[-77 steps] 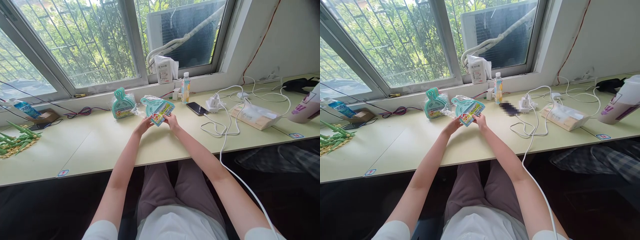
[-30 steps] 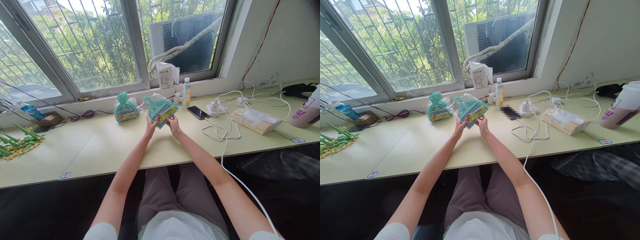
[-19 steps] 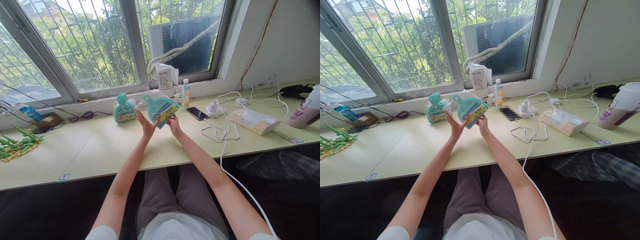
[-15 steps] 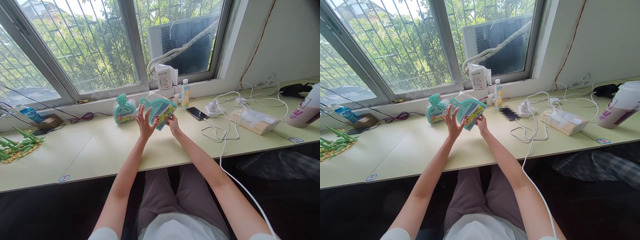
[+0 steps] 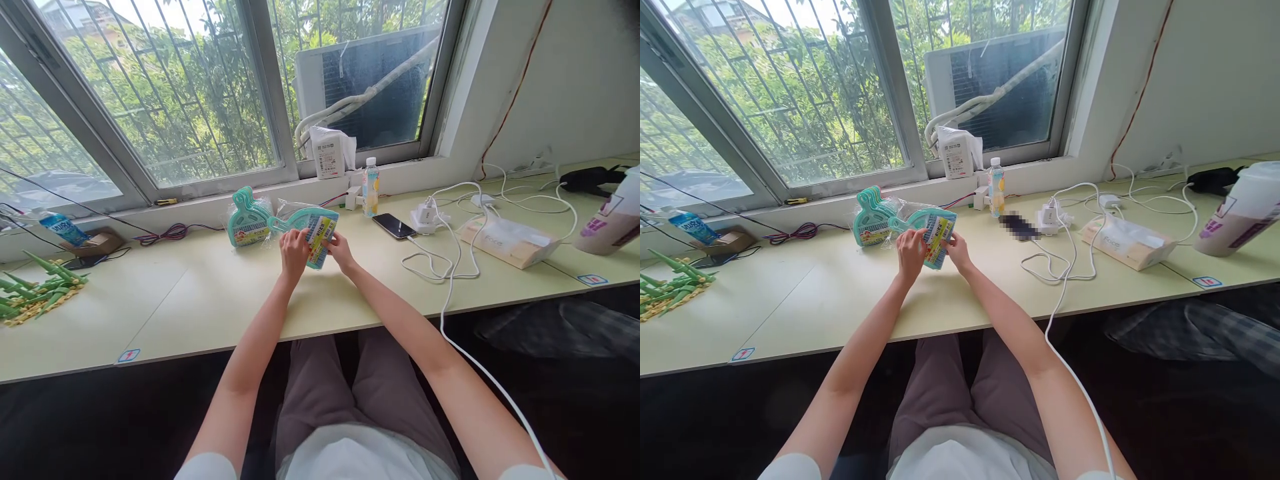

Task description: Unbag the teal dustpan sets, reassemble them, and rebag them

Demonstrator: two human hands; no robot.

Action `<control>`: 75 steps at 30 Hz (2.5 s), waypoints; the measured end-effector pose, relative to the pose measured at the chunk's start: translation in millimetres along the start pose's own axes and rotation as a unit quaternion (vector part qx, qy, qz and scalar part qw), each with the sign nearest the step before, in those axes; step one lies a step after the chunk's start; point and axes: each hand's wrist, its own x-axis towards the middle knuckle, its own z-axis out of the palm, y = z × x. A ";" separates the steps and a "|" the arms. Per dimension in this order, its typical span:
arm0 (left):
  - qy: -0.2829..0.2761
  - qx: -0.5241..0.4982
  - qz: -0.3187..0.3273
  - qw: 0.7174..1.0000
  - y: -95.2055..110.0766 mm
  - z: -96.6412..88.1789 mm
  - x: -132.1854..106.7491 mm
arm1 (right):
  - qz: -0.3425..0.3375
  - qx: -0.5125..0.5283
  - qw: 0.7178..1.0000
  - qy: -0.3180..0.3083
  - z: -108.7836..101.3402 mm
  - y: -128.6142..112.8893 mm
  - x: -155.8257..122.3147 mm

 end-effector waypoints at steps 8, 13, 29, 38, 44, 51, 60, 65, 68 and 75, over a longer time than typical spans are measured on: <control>-0.050 0.076 0.029 0.995 1.8 -0.4 -0.4 | -0.003 -0.011 1.000 0.005 -3.0 8.3 3.4; -0.133 0.115 0.022 0.984 2.2 2.8 0.8 | 0.018 -0.039 0.999 0.016 -5.0 12.2 4.4; -0.141 0.115 0.055 0.982 18.6 14.9 -5.3 | 0.062 -0.041 0.995 0.072 -7.0 14.5 7.0; -0.139 0.173 0.068 0.973 12.8 12.7 -7.4 | 0.086 -0.021 0.993 0.078 -3.7 12.6 5.1; -0.211 0.149 0.094 0.962 11.8 11.4 -6.2 | 0.095 -0.044 0.990 0.097 -5.8 16.7 5.2; -0.207 0.091 0.071 0.972 18.2 17.6 -10.9 | 0.111 -0.003 0.981 0.162 -9.9 12.6 7.3; -0.185 0.024 0.080 0.979 15.1 18.2 -11.2 | 0.073 -0.091 0.987 0.112 -8.3 13.1 5.7; -0.137 0.002 0.076 0.988 12.4 20.5 -12.8 | 0.038 -0.137 0.988 0.062 -0.4 12.6 2.4; -0.108 0.004 0.065 0.992 12.0 18.8 -11.9 | 0.024 -0.138 0.989 0.039 2.2 11.3 0.9; -0.104 0.018 0.036 0.994 13.2 11.5 -9.2 | 0.022 -0.121 0.992 0.032 2.3 7.3 -1.0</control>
